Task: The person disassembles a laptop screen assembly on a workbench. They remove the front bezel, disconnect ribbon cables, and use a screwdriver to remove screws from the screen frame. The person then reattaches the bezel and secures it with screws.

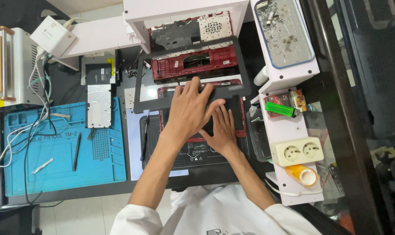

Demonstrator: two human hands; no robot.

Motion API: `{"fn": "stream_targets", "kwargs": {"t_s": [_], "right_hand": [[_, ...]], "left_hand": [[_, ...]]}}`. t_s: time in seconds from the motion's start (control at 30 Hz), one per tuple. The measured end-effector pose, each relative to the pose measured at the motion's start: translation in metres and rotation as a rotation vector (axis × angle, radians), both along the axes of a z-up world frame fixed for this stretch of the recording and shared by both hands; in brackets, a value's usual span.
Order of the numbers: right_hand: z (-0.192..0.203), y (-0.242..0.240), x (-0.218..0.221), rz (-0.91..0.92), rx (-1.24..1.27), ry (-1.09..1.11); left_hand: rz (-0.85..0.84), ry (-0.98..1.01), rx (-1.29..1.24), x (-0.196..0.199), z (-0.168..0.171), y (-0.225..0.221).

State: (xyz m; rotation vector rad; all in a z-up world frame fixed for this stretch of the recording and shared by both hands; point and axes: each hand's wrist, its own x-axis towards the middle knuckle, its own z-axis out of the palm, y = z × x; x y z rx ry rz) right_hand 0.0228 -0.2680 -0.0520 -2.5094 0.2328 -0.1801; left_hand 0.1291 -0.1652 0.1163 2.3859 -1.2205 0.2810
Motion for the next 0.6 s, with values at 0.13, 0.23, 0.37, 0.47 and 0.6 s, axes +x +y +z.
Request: {"fn": "stream_targets", "kwargs": {"t_s": [0.13, 0.23, 0.37, 0.47, 0.6], "right_hand": [[-0.002, -0.001, 0.001, 0.011, -0.026, -0.025], [0.0, -0.003, 0.002, 0.009, -0.021, -0.049], [0.003, 0.0, -0.001, 0.007, -0.009, -0.108], [0.007, 0.0, 0.001, 0.003, -0.011, -0.072], [0.01, 0.001, 0.001, 0.006, -0.003, -0.08]], "left_hand": [[0.004, 0.004, 0.003, 0.012, -0.019, -0.011], [-0.013, 0.003, -0.052, 0.021, -0.027, -0.012], [-0.051, -0.098, -0.152, 0.038, -0.038, -0.016], [-0.099, -0.028, -0.112, 0.055, -0.042, -0.026], [-0.069, -0.05, -0.141, 0.055, -0.046, -0.031]]}}
